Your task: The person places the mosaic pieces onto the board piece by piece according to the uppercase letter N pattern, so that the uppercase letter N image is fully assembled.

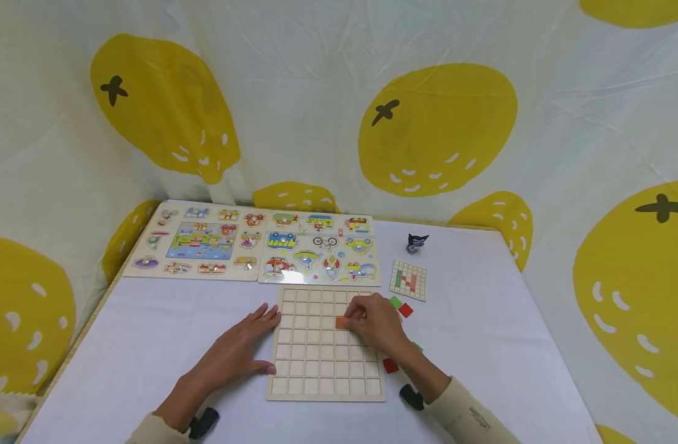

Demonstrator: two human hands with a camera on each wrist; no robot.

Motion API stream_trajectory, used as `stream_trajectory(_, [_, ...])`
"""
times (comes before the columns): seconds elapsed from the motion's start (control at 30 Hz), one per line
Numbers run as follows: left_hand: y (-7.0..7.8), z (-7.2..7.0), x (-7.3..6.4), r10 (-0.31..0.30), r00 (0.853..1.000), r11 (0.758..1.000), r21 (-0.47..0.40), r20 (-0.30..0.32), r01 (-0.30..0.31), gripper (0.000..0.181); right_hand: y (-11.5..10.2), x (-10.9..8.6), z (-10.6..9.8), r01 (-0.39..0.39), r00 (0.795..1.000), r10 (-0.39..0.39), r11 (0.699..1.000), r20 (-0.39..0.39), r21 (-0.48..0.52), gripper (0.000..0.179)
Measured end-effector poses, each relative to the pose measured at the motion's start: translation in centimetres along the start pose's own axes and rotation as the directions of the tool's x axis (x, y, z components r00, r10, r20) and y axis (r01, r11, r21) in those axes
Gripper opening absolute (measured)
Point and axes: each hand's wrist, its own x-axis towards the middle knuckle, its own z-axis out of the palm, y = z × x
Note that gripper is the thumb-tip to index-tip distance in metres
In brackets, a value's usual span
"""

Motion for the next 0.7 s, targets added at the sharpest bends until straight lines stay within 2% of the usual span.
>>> stream_trajectory(0.43, [0.15, -0.04, 0.15, -0.009, 1.000, 1.000, 0.010, 0.004, 0.009, 0.110, -0.05, 0.37, 0.08, 0.051, 0.999, -0.051, 0.998, -0.002, -0.040, 0.010])
stream_trajectory(0.53, [0.13, -0.04, 0.11, -0.003, 1.000, 1.000, 0.012, 0.003, 0.003, 0.109, -0.04, 0.27, 0.02, 0.042, 0.999, -0.042, 0.998, 0.003, -0.044, 0.008])
stream_trajectory(0.7, [0.13, -0.10, 0.02, -0.004, 1.000, 1.000, 0.000, 0.003, 0.004, 0.107, 0.35, -0.15, -0.78, -0.023, 0.999, 0.023, 1.000, 0.023, 0.004, 0.010])
